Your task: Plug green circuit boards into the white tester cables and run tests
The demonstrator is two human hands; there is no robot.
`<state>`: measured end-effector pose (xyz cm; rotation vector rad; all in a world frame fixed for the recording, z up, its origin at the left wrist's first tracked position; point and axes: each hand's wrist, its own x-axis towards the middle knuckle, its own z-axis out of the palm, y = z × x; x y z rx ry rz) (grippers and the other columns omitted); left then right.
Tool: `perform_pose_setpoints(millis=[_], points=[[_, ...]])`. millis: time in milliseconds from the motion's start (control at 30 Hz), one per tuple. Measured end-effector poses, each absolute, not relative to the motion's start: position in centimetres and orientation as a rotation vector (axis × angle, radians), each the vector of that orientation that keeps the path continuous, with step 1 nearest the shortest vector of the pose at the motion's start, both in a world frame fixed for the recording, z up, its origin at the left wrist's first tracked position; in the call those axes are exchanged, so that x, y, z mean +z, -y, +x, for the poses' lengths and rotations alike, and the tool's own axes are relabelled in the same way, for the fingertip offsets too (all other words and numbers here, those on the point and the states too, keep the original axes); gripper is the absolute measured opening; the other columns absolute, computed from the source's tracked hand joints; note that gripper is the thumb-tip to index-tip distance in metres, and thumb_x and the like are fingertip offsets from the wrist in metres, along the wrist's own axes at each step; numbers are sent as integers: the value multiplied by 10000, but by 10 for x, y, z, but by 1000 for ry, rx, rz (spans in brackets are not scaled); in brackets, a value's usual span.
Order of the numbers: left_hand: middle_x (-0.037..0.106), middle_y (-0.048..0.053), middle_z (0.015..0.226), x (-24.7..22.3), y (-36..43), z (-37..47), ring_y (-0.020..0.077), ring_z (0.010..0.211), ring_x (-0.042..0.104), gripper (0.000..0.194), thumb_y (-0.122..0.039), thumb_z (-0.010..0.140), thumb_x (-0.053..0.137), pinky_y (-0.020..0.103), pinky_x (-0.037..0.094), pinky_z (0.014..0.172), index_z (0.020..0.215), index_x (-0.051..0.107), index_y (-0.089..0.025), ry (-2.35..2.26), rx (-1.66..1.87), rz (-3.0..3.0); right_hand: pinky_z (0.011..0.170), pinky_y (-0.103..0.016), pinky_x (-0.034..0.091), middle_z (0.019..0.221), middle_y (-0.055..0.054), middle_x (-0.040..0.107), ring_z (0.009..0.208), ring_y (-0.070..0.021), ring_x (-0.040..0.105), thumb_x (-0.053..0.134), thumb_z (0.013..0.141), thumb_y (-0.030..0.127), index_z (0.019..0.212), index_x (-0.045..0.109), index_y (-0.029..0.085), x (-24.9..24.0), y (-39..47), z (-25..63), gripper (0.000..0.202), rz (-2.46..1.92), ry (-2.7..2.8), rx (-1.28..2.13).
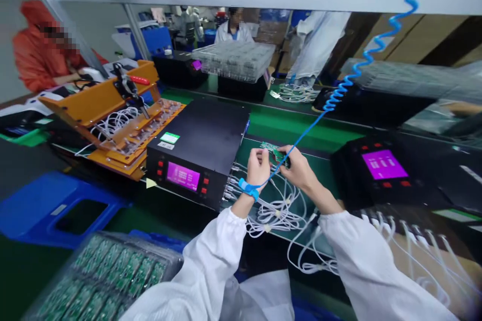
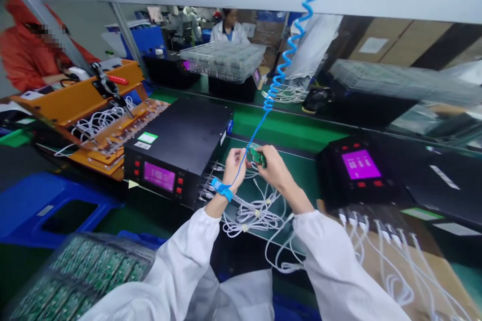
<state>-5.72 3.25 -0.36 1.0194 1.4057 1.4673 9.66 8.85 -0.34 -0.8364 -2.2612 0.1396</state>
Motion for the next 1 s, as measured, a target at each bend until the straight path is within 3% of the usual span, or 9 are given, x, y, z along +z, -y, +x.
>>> perform_pose_setpoints(millis=[67, 233, 467, 733, 900, 1000], points=[[724, 78, 844, -3, -32, -52, 182, 766, 710, 219, -380, 1043, 515, 282, 526, 727, 1027, 575, -170, -1448, 1445, 1047, 850, -440, 551, 1012, -113, 671, 972, -295, 641, 549, 795, 134, 1130, 595, 217, -7, -81, 101, 347, -811, 2267, 81], [744, 96, 877, 4, -23, -52, 214, 872, 720, 233, -334, 1042, 497, 306, 506, 795, 853, 556, -211, -1602, 1320, 1267, 842, -441, 544, 1025, -123, 677, 978, -305, 635, 505, 799, 88, 1178, 612, 218, -10, -73, 103, 415, -844, 2307, -47], [723, 84, 817, 15, -9, -57, 246, 847, 711, 261, -348, 1050, 471, 320, 455, 754, 810, 489, -246, -1724, 1229, 1361, 825, -422, 507, 1031, -148, 698, 975, -311, 631, 491, 748, 37, 1173, 623, 193, -14, -74, 99, 472, -821, 2363, -185], [660, 28, 707, 24, -5, -55, 219, 748, 664, 320, -398, 1068, 442, 297, 385, 691, 789, 488, -250, -1766, 1266, 1429, 840, -393, 482, 1022, -129, 688, 947, -278, 622, 492, 753, 65, 1082, 631, 193, -13, -75, 89, 379, -839, 2270, -54], [588, 9, 653, 20, 8, -57, 173, 656, 560, 449, -454, 1077, 402, 292, 360, 665, 693, 483, -236, -1754, 1260, 1545, 737, -315, 474, 848, -44, 650, 756, -192, 577, 565, 905, 255, 945, 628, 199, 8, -87, 96, 92, -1047, 1730, 184], [639, 46, 786, 15, 5, -57, 188, 761, 609, 365, -438, 1055, 476, 290, 416, 734, 805, 615, -212, -1798, 1265, 1638, 637, -267, 436, 693, 27, 557, 626, -133, 477, 652, 927, 456, 845, 612, 204, 28, -91, 107, 268, -1132, 1389, 333]])
